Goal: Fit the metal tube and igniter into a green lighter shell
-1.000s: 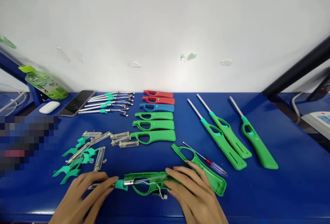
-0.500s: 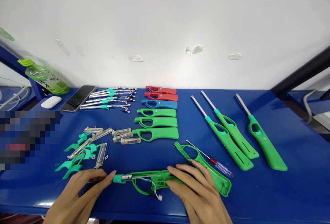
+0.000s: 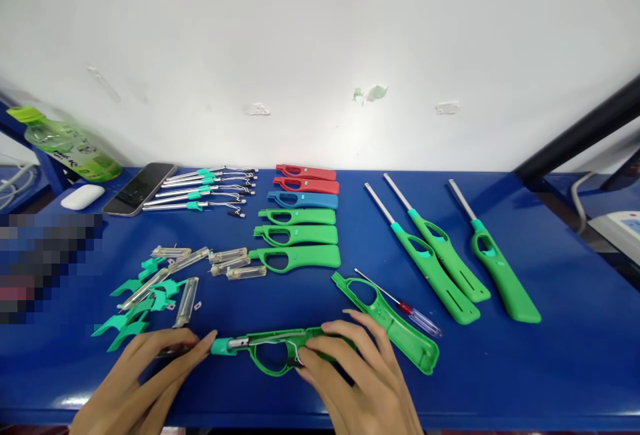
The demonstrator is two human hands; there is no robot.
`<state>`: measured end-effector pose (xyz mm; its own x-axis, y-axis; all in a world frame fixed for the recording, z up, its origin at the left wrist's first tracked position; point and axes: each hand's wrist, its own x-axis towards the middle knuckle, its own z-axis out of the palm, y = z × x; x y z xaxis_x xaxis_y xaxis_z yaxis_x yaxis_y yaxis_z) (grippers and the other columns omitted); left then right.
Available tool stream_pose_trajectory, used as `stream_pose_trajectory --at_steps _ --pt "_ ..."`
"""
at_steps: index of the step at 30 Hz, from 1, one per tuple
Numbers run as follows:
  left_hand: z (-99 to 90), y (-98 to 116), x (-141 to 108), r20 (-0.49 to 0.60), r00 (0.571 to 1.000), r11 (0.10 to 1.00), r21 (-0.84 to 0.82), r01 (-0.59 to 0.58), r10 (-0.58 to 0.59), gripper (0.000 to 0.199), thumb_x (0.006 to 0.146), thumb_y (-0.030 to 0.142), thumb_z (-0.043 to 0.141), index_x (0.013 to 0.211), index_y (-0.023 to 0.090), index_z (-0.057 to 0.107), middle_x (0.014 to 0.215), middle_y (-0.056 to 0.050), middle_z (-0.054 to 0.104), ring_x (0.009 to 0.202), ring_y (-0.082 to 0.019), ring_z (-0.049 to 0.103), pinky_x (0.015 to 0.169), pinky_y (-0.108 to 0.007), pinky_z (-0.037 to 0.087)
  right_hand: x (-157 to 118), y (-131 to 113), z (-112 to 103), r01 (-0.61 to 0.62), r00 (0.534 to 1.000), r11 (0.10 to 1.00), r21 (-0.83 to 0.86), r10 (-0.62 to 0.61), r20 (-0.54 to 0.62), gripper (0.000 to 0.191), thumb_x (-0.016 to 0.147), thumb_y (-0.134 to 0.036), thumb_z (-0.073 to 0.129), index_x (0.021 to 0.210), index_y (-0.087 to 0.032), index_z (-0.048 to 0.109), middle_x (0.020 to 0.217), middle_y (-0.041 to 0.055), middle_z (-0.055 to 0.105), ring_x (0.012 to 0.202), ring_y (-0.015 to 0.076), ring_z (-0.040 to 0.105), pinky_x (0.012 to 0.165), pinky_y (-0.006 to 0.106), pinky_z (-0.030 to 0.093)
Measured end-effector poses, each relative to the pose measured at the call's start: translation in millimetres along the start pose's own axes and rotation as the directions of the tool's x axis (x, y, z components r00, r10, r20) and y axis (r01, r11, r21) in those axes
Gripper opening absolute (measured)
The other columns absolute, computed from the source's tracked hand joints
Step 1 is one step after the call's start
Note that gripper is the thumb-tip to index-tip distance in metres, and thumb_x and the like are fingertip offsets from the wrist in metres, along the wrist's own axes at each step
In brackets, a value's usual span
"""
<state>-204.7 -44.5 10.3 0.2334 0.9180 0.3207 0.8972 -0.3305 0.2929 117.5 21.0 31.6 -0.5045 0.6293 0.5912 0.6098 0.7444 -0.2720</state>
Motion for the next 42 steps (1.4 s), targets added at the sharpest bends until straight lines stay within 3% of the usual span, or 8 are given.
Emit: stream_pose_trajectory --at_steps 5,13,19,24,29,33,38,42 --pt "3.3 -7.0 -0.7 -0.018 0.999 0.999 0.015 -0.048 0.048 0.041 0.108 0.022 0.052 0.141 0.037 0.069 0.123 -0.004 0.067 0.114 -0.016 0.065 0.097 -0.022 0.057 8.0 2.2 -0.5 -0.01 1.0 0.999 0.045 0.01 0.002 0.019 0.108 -0.02 0.06 0.103 -0.026 0.078 0.096 -0.0041 0.083 0.09 0.0154 0.078 0.097 0.032 0.059" --pt "-0.3 -3.9 -2.1 0.005 0.998 0.998 0.013 -0.06 0.06 0.038 0.11 0.02 0.048 0.14 0.029 0.069 0.124 -0.006 0.064 0.116 -0.016 0.061 0.103 -0.022 0.05 3.6 0.3 3.7 -0.092 0.995 0.991 0.098 0.089 0.035 0.023 0.109 -0.023 0.058 0.102 -0.024 0.079 0.093 -0.0004 0.082 0.089 0.015 0.078 0.077 0.026 0.065" --pt "0.0 1.5 2.6 -0.025 0.99 0.987 0.076 -0.14 0.142 0.042 0.107 0.013 0.046 0.138 0.029 0.069 0.12 0.0 0.076 0.113 -0.018 0.064 0.105 -0.03 0.048 -2.3 6.3 4.6 -0.041 0.998 0.994 0.106 0.036 0.054 0.021 0.107 -0.018 0.059 0.106 -0.024 0.079 0.098 -0.0011 0.083 0.095 0.015 0.078 0.084 0.025 0.065" --pt "-13.8 9.2 12.2 -0.121 0.993 0.992 0.128 -0.003 0.019 0.039 0.106 0.014 0.054 0.142 0.024 0.063 0.124 -0.003 0.071 0.114 -0.019 0.062 0.104 -0.033 0.047 -10.0 14.9 5.8 0.013 0.997 0.994 0.113 -0.021 0.078 0.018 0.106 -0.019 0.062 0.114 -0.024 0.078 0.104 -0.0016 0.083 0.101 0.0151 0.078 0.091 0.024 0.063" --pt "-35.3 -11.0 26.6 -0.232 0.964 0.959 0.219 0.182 -0.13 0.023 0.11 0.033 0.056 0.126 0.025 0.07 0.116 -0.006 0.067 0.102 -0.024 0.059 0.089 -0.038 0.049 -14.9 18.3 8.0 0.039 0.996 0.994 0.103 -0.047 0.075 0.019 0.105 -0.018 0.064 0.118 -0.025 0.077 0.105 -0.002 0.083 0.102 0.0161 0.078 0.093 0.025 0.062" --pt "-39.6 -32.6 31.7 -0.198 0.966 0.94 0.266 0.216 -0.166 0.029 0.109 0.046 0.054 0.122 0.026 0.071 0.116 -0.007 0.065 0.098 -0.028 0.058 0.085 -0.044 0.049 -17.1 18.4 9.0 0.045 0.996 0.994 0.097 -0.051 0.067 0.018 0.106 -0.021 0.063 0.117 -0.024 0.077 0.104 -0.0012 0.083 0.101 0.0158 0.078 0.09 0.024 0.063" --pt "-35.1 -47.6 30.3 -0.121 0.974 0.939 0.265 0.218 -0.192 0.034 0.107 0.048 0.056 0.131 0.029 0.07 0.118 -0.007 0.064 0.099 -0.029 0.061 0.085 -0.045 0.053 -16.8 19.6 9.6 0.044 0.996 0.995 0.09 -0.05 0.07 0.02 0.107 -0.021 0.061 0.118 -0.025 0.077 0.105 -0.002 0.083 0.101 0.0151 0.079 0.091 0.023 0.062" --pt "-34.3 -53.9 32.9 -0.116 0.976 0.947 0.242 0.21 -0.186 0.029 0.107 0.048 0.055 0.121 0.029 0.073 0.117 -0.006 0.066 0.097 -0.027 0.063 0.084 -0.043 0.054 -17.0 21.5 11.9 0.052 0.997 0.994 0.097 -0.058 0.059 0.019 0.107 -0.023 0.062 0.119 -0.025 0.077 0.104 -0.0017 0.083 0.101 0.0154 0.079 0.09 0.023 0.063"
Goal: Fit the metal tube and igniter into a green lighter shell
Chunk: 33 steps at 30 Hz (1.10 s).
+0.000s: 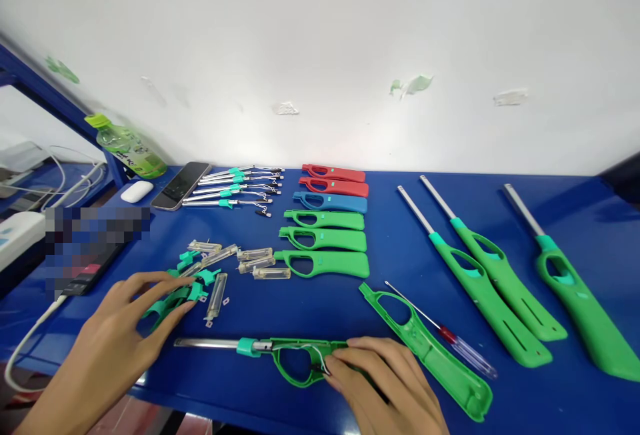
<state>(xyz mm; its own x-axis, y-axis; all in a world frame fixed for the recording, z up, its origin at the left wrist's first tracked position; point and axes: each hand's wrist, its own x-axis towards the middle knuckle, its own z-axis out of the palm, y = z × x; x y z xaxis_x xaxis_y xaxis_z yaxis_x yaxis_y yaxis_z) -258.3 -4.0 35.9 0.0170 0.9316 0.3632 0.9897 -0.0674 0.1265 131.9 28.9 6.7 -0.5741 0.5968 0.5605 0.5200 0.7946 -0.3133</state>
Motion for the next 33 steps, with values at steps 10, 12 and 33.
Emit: stream_pose_trajectory --at_steps 10,12,33 --pt "-22.4 25.4 -2.3 -0.07 0.998 0.992 -0.127 -0.004 -0.005 0.026 0.104 0.052 0.062 0.121 0.033 0.069 0.114 0.003 0.074 0.102 -0.023 0.071 0.092 -0.037 0.055 2.3 -6.1 -2.3 -0.05 0.999 0.998 0.026 0.05 -0.005 0.017 0.105 -0.021 0.065 0.117 -0.025 0.076 0.104 -0.002 0.082 0.102 0.0144 0.077 0.091 0.023 0.063" --pt "-20.2 32.9 -12.0 -0.058 0.997 0.981 -0.185 -0.058 0.048 0.025 0.105 0.048 0.062 0.126 0.034 0.068 0.115 0.005 0.075 0.103 -0.019 0.071 0.099 -0.032 0.054 3.7 -8.2 -3.2 -0.065 0.998 0.997 0.031 0.065 0.001 0.017 0.106 -0.02 0.064 0.117 -0.025 0.075 0.104 -0.0022 0.082 0.103 0.014 0.077 0.091 0.023 0.063" --pt "16.6 115.1 -23.4 0.128 0.911 0.889 -0.307 -0.34 0.392 0.044 0.101 0.002 0.047 0.136 0.02 0.068 0.111 -0.009 0.073 0.09 -0.021 0.061 0.077 -0.033 0.062 16.0 -19.5 -5.5 -0.18 0.982 0.979 0.092 0.184 -0.035 0.019 0.109 -0.022 0.059 0.106 -0.023 0.078 0.098 -0.0013 0.083 0.096 0.0162 0.077 0.084 0.029 0.065"
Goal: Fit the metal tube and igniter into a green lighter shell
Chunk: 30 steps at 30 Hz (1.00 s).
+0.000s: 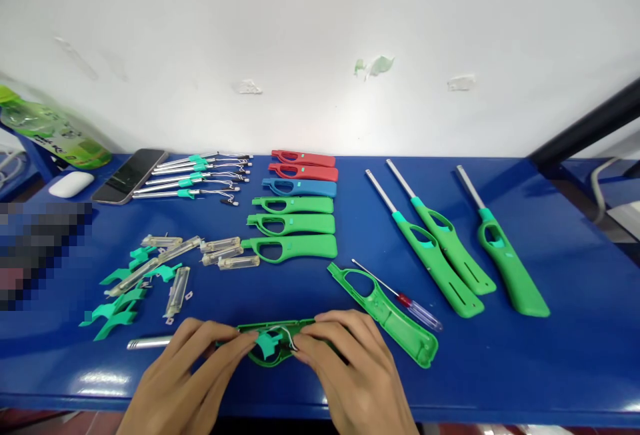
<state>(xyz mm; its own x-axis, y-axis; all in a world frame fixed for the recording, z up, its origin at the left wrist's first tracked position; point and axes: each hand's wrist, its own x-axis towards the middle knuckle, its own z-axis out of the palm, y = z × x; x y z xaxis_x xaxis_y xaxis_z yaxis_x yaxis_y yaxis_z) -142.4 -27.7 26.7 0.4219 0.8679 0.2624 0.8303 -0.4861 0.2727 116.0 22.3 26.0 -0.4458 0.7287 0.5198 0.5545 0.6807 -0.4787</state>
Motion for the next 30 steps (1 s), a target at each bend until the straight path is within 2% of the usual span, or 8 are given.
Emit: stream_pose_trajectory --at_steps 6,13,24,30 --pt "3.8 2.7 2.7 -0.005 1.0 1.0 -0.017 0.003 -0.003 0.042 0.102 0.001 0.048 0.134 0.02 0.067 0.107 -0.006 0.072 0.09 -0.02 0.06 0.079 -0.034 0.058 -1.4 -0.9 0.9 -0.029 1.0 0.999 0.019 0.029 0.012 0.021 0.11 -0.024 0.057 0.106 -0.025 0.077 0.099 -0.0024 0.083 0.096 0.0159 0.076 0.084 0.029 0.064" --pt "14.7 4.1 9.4 -0.081 0.996 0.998 -0.059 0.024 -0.029 0.035 0.101 -0.001 0.054 0.123 0.022 0.068 0.101 -0.001 0.072 0.085 -0.017 0.059 0.081 -0.033 0.055 -2.0 -0.3 1.4 -0.056 0.998 0.998 0.04 0.055 0.033 0.017 0.109 -0.025 0.059 0.105 -0.026 0.076 0.101 -0.0039 0.082 0.097 0.0151 0.074 0.085 0.027 0.063" --pt "20.3 6.8 14.0 -0.182 0.982 0.997 -0.074 0.038 -0.051 0.036 0.1 -0.005 0.054 0.115 0.024 0.07 0.093 -0.001 0.069 0.079 -0.016 0.058 0.072 -0.031 0.049 -3.0 -0.7 0.4 -0.064 0.998 0.994 0.094 0.061 0.035 0.016 0.107 -0.02 0.06 0.109 -0.024 0.076 0.102 0.0008 0.082 0.096 0.0177 0.076 0.083 0.03 0.064" --pt "23.0 5.5 11.5 -0.208 0.978 0.996 -0.09 0.016 -0.035 0.038 0.097 -0.007 0.057 0.117 0.022 0.072 0.096 -0.002 0.07 0.079 -0.014 0.056 0.074 -0.029 0.05 -5.6 -1.2 1.5 -0.091 0.996 0.986 0.137 0.087 0.036 0.013 0.106 -0.017 0.061 0.107 -0.023 0.073 0.103 -0.0007 0.081 0.099 0.0155 0.074 0.087 0.028 0.062"
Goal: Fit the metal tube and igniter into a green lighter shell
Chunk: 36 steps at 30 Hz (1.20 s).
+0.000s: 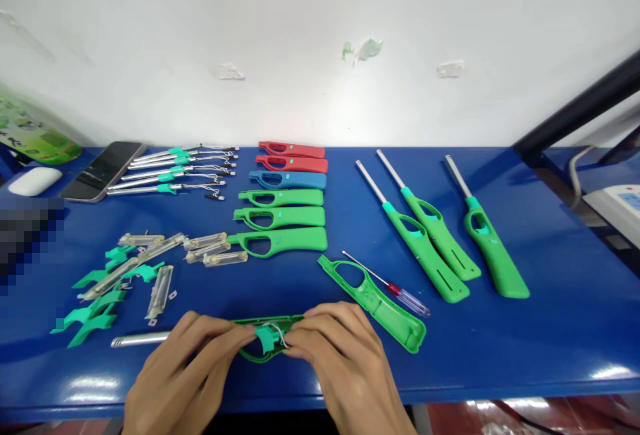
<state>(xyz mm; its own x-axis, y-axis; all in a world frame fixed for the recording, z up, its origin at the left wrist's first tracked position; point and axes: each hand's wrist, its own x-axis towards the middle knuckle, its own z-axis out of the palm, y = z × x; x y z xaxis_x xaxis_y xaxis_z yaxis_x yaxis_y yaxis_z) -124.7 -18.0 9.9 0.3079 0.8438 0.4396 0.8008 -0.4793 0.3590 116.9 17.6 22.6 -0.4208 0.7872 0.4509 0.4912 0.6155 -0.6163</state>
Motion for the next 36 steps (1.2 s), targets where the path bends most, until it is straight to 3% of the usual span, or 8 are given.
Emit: stream_pose_trajectory --at_steps 12,18,22,36 --pt "1.3 0.8 7.4 -0.001 1.0 1.0 -0.01 0.029 -0.029 0.035 0.099 -0.005 0.054 0.111 0.025 0.07 0.093 0.0 0.069 0.076 -0.014 0.057 0.07 -0.028 0.049 0.5 -1.8 -0.3 -0.035 0.999 0.998 0.045 0.036 -0.017 0.008 0.104 -0.017 0.066 0.103 -0.023 0.072 0.097 -0.0014 0.079 0.093 0.0149 0.074 0.087 0.03 0.059" --pt "-0.5 1.2 7.8 0.016 0.999 0.999 -0.005 0.032 -0.032 0.035 0.101 -0.004 0.053 0.111 0.025 0.068 0.094 0.0 0.068 0.077 -0.013 0.056 0.071 -0.027 0.048 -2.1 1.3 0.4 -0.048 0.999 0.999 0.01 0.049 -0.018 0.008 0.101 -0.02 0.073 0.098 -0.027 0.074 0.096 -0.0056 0.079 0.098 0.0161 0.074 0.103 0.037 0.052" --pt "-0.8 -0.8 7.4 0.019 0.999 0.999 -0.008 0.033 -0.033 0.033 0.102 -0.003 0.053 0.112 0.025 0.068 0.095 0.0 0.067 0.079 -0.014 0.056 0.073 -0.026 0.048 -2.2 0.4 1.7 -0.082 0.995 0.997 -0.008 0.082 -0.059 0.005 0.099 -0.024 0.076 0.096 -0.026 0.072 0.094 -0.0019 0.076 0.098 0.0175 0.071 0.094 0.035 0.053" --pt "0.8 5.4 10.1 -0.004 0.999 0.998 -0.053 0.037 -0.037 0.035 0.101 -0.006 0.053 0.112 0.023 0.069 0.096 0.0 0.067 0.083 -0.015 0.053 0.079 -0.028 0.045 -0.1 -3.7 0.8 -0.043 0.992 0.998 -0.035 0.039 -0.119 0.011 0.102 -0.012 0.069 0.098 -0.022 0.07 0.09 -0.0023 0.075 0.091 0.0158 0.067 0.092 0.035 0.049"
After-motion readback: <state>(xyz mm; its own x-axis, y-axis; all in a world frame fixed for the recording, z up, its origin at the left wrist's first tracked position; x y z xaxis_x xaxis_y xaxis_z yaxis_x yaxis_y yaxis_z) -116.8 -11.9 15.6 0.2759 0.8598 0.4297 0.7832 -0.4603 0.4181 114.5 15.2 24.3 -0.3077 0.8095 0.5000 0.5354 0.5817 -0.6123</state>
